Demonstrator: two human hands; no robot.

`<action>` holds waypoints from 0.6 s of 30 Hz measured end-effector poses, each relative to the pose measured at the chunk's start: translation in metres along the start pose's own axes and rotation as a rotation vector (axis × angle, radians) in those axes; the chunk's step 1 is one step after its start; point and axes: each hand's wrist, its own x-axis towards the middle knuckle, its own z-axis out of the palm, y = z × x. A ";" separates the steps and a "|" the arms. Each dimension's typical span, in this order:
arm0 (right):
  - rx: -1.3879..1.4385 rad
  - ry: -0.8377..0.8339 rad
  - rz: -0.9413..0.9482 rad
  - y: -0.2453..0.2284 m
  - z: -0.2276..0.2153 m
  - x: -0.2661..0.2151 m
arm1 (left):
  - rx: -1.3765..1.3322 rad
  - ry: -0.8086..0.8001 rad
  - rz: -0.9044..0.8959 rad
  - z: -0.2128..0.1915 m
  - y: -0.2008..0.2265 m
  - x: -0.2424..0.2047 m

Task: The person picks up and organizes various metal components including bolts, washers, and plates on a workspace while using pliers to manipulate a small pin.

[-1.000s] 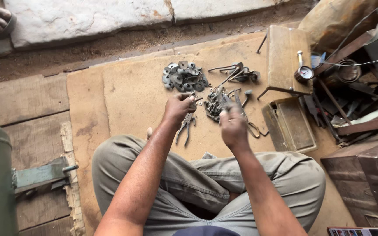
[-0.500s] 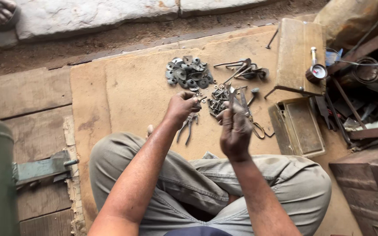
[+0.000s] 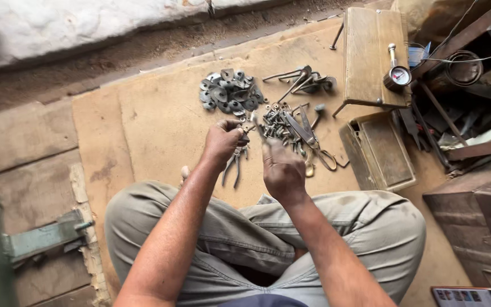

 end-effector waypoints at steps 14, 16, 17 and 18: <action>0.066 0.002 -0.068 -0.004 -0.002 0.000 | -0.035 0.018 0.111 0.000 0.002 0.001; -0.023 -0.102 0.020 0.003 -0.001 -0.006 | -0.036 -0.004 0.072 0.003 -0.002 -0.004; -0.053 -0.122 0.061 0.006 0.002 -0.006 | 0.027 -0.020 0.070 0.006 -0.004 -0.003; -0.082 -0.141 0.102 0.008 0.003 -0.008 | 0.091 -0.036 0.069 0.007 -0.006 -0.001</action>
